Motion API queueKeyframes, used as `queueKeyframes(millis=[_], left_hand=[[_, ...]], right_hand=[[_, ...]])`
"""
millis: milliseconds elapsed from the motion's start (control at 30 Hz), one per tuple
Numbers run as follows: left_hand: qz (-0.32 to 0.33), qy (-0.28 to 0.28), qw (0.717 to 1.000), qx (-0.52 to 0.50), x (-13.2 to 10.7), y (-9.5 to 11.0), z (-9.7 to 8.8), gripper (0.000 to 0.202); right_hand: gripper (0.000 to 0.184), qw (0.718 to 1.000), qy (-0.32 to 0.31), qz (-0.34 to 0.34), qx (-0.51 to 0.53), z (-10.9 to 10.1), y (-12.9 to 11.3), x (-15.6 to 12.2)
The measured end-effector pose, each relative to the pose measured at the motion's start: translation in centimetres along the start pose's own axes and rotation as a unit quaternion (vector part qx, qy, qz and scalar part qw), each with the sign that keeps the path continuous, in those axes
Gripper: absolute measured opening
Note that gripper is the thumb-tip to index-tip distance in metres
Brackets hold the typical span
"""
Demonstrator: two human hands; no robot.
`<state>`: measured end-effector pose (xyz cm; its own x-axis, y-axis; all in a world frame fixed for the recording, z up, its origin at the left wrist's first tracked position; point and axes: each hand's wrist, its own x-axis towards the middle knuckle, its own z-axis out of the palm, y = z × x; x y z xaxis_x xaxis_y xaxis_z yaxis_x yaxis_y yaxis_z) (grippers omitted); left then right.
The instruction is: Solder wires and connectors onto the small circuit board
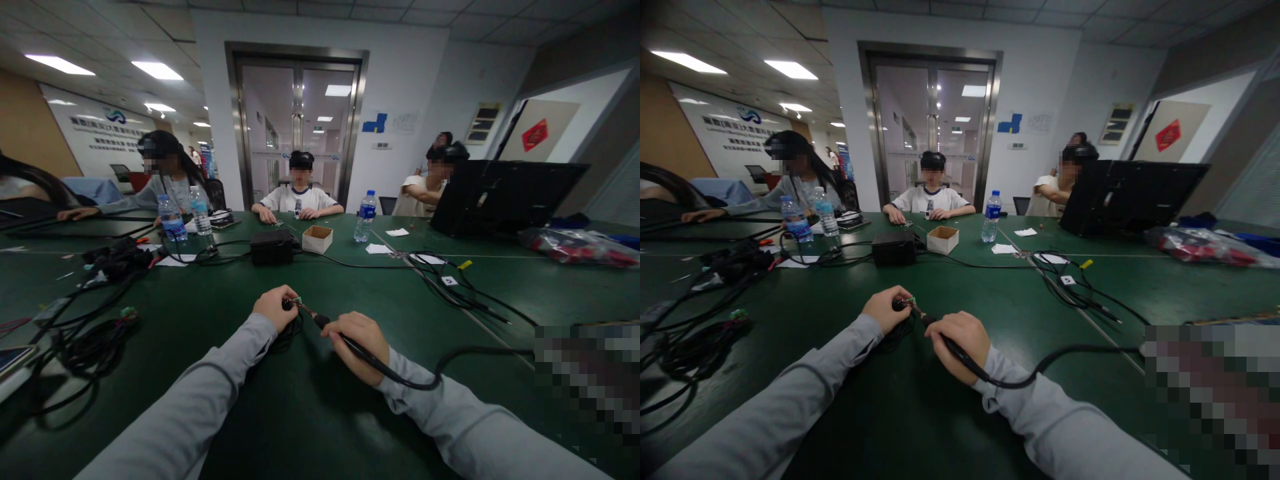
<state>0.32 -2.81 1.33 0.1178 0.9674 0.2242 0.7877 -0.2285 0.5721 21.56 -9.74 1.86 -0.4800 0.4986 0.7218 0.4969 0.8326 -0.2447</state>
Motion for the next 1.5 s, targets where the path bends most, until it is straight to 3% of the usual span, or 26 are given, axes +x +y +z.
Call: queueKeyframes(millis=[833,1500], left_hand=[[0.049,0.008,0.999,0.009,0.02,-0.36,0.19,0.018],[0.031,-0.001,1.0,-0.001,0.01,-0.26,0.15,0.017]], right_hand=[[0.022,1.0,0.005,0.0,-0.01,-0.17,-0.21,0.19],[0.023,1.0,0.003,-0.026,-0.001,0.11,-0.11,0.05]])
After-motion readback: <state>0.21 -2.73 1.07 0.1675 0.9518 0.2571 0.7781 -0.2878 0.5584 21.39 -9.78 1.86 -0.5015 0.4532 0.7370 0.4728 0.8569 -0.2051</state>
